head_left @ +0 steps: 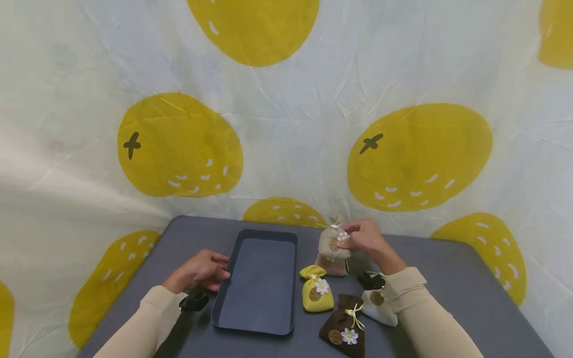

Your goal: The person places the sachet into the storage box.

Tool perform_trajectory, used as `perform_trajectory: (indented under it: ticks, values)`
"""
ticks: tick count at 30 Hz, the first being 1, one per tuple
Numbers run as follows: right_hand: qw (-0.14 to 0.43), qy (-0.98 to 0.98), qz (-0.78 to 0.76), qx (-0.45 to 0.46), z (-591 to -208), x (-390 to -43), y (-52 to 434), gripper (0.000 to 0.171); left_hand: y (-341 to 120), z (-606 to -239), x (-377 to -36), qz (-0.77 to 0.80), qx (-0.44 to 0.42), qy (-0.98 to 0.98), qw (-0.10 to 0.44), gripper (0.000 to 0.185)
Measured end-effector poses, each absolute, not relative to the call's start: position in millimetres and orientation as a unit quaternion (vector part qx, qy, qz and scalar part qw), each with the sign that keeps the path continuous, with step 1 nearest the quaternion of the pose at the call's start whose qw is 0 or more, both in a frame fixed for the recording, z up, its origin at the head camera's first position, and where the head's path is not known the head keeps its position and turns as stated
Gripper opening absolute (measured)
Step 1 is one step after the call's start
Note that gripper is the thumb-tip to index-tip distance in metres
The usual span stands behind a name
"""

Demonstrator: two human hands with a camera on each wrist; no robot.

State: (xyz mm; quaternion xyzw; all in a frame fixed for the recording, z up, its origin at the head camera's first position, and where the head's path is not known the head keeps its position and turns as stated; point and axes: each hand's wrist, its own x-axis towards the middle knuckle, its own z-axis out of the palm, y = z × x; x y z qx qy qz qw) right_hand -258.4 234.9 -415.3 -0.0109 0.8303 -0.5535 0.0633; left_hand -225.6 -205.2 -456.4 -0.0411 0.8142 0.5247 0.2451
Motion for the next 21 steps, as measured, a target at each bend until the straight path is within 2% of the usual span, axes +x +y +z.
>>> perform_trajectory:
  ticks: [21]
  values:
    - [0.072,0.836,-0.541,-0.049,-414.5,-261.2,182.8,0.031,-208.5,-460.0,-228.2,0.527,-0.046,0.812,0.244,0.061]
